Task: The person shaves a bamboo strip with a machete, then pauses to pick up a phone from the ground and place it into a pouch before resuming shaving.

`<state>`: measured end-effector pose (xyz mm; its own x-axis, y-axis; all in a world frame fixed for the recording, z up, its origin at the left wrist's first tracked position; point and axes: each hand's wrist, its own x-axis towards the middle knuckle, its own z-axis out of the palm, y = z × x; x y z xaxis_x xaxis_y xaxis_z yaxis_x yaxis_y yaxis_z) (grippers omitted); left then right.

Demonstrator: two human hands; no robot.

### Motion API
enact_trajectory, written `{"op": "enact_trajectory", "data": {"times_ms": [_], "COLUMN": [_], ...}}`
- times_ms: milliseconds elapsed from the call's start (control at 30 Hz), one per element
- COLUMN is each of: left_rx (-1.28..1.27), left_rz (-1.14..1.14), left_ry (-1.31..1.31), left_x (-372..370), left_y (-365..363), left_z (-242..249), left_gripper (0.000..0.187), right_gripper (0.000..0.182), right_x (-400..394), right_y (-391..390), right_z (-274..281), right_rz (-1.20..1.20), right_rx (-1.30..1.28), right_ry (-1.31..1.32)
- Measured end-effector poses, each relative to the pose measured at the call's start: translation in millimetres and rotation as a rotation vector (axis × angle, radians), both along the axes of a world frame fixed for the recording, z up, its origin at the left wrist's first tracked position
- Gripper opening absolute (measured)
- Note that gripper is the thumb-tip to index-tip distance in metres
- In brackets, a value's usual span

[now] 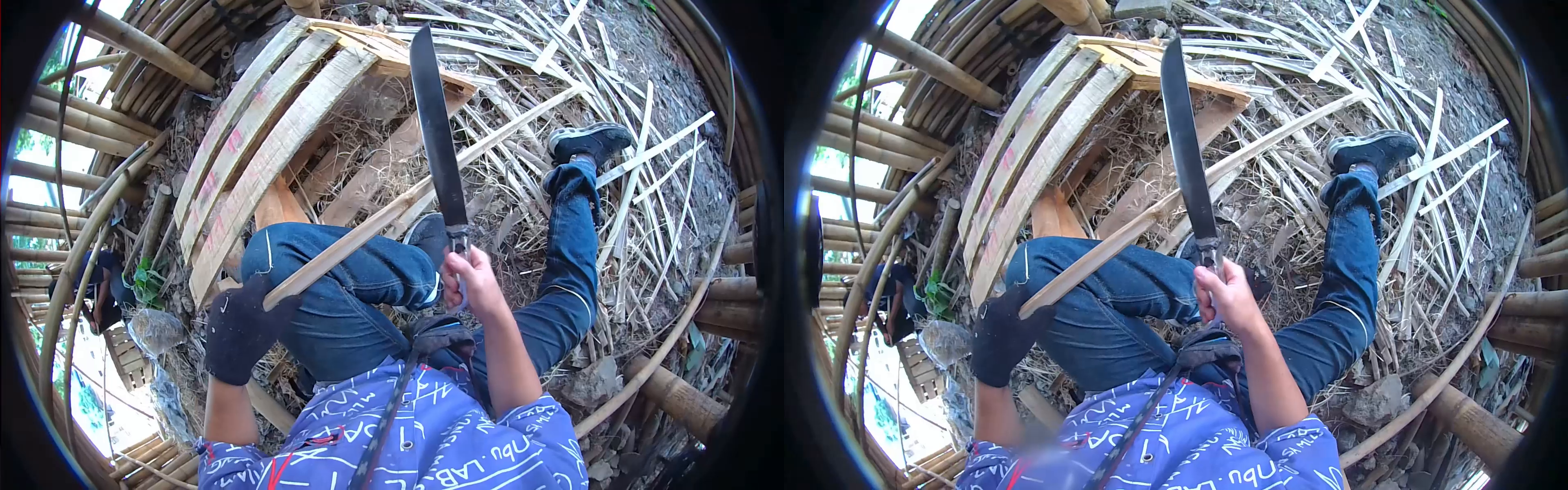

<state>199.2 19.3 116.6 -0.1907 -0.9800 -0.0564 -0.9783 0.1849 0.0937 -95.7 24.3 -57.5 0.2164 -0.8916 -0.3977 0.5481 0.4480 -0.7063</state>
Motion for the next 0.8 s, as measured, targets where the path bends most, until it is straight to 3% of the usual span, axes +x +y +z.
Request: {"op": "enact_trajectory", "data": {"times_ms": [133,267,367,467,500,533,633,700,800], "left_rx": [0.128,0.111,0.110,0.035,0.099,0.102,0.119,-0.021,0.033], "left_rz": [0.093,0.081,0.123,0.073,0.121,0.120,0.118,0.008,-0.052], "left_ry": [0.036,0.054,0.069,0.064,0.081,0.085,0.062,0.059,0.018], "left_x": [2.9,1.0,-1.3,-3.9,-5.3,-6.4,-4.9,-0.9,3.1], "left_y": [-2.9,-1.9,-1.4,-1.1,-3.1,-4.1,-3.6,-0.6,-1.5], "left_z": [-0.2,1.8,1.6,0.8,2.5,2.7,3.7,-0.8,0.7], "left_gripper": [0.028,0.028,0.029,0.034,0.034,0.034,0.034,0.033,0.034], "right_gripper": [0.016,0.015,0.016,0.027,0.038,0.045,0.036,0.025,0.025], "right_x": [-4.7,-18.5,-38.1,-65.4,-62.5,-64.5,-76.2,-67.1,-38.1], "right_y": [-7.5,-14.0,-10.3,-4.4,-9.9,-10.6,-4.1,-3.3,6.1], "right_z": [-10.5,-25.3,-32.3,-30.9,-22.5,-22.7,-8.8,-7.0,9.2], "right_rz": [0.200,-0.143,-0.243,-0.262,-0.436,-0.504,-0.365,-0.338,-0.255], "right_rx": [0.052,-0.045,-0.117,-0.144,-0.300,-0.255,-0.221,-0.253,-0.233], "right_ry": [0.012,0.634,0.737,0.773,0.744,0.662,0.649,0.647,0.476]}}
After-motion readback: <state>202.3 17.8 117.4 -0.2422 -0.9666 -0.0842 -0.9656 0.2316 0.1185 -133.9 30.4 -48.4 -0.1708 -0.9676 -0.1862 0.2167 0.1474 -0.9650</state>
